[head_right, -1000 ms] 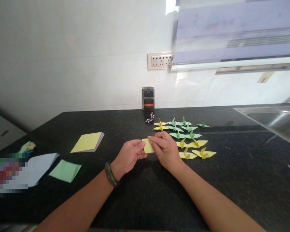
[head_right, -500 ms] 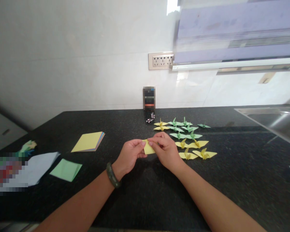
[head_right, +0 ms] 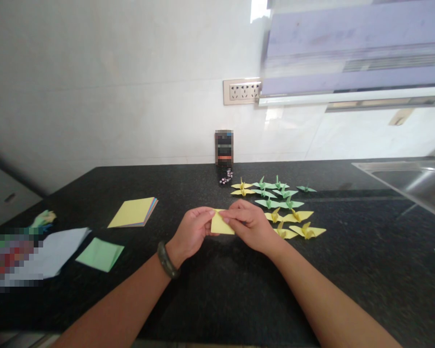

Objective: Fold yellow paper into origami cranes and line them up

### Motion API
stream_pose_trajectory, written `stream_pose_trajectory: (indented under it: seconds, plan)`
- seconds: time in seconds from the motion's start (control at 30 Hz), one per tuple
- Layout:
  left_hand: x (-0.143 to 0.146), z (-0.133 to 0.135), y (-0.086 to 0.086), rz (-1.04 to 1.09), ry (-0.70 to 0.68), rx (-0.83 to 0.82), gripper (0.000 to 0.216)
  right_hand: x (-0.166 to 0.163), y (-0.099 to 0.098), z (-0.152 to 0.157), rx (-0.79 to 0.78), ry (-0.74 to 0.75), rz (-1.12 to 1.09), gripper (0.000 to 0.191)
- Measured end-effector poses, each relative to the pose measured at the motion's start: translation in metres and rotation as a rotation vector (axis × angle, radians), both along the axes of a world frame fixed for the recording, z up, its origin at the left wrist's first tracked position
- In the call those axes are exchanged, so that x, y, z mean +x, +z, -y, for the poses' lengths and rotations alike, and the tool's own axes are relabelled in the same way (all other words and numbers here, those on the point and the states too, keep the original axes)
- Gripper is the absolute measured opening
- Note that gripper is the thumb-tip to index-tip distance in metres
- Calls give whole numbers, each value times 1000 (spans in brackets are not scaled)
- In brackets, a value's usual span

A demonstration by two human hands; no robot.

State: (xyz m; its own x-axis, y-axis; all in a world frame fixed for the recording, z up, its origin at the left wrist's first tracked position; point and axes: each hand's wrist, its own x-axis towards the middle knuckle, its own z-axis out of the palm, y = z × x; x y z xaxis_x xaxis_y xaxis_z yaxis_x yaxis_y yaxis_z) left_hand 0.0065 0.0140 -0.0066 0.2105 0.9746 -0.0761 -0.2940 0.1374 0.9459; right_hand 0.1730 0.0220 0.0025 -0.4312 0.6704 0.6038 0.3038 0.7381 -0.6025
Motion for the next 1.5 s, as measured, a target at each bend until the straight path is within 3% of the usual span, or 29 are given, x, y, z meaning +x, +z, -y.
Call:
stream_pose_trajectory:
  seconds: [0.13, 0.37, 0.6, 0.83, 1.5]
  plan:
    - [0, 0, -1, 70, -7, -18, 16, 4, 2, 0, 51, 64, 103, 26]
    - [2, 3, 3, 108, 3, -48, 16, 4, 2, 2, 124, 32, 245, 27]
    - [2, 1, 2, 87, 17, -24, 20, -6, -4, 3, 169, -90, 116, 23]
    - [2, 2, 3, 48, 50, -32, 22, -8, -5, 4, 61, -180, -23, 16]
    - [4, 1, 1, 126, 36, -47, 18, -5, -5, 3, 57, -57, 50, 18]
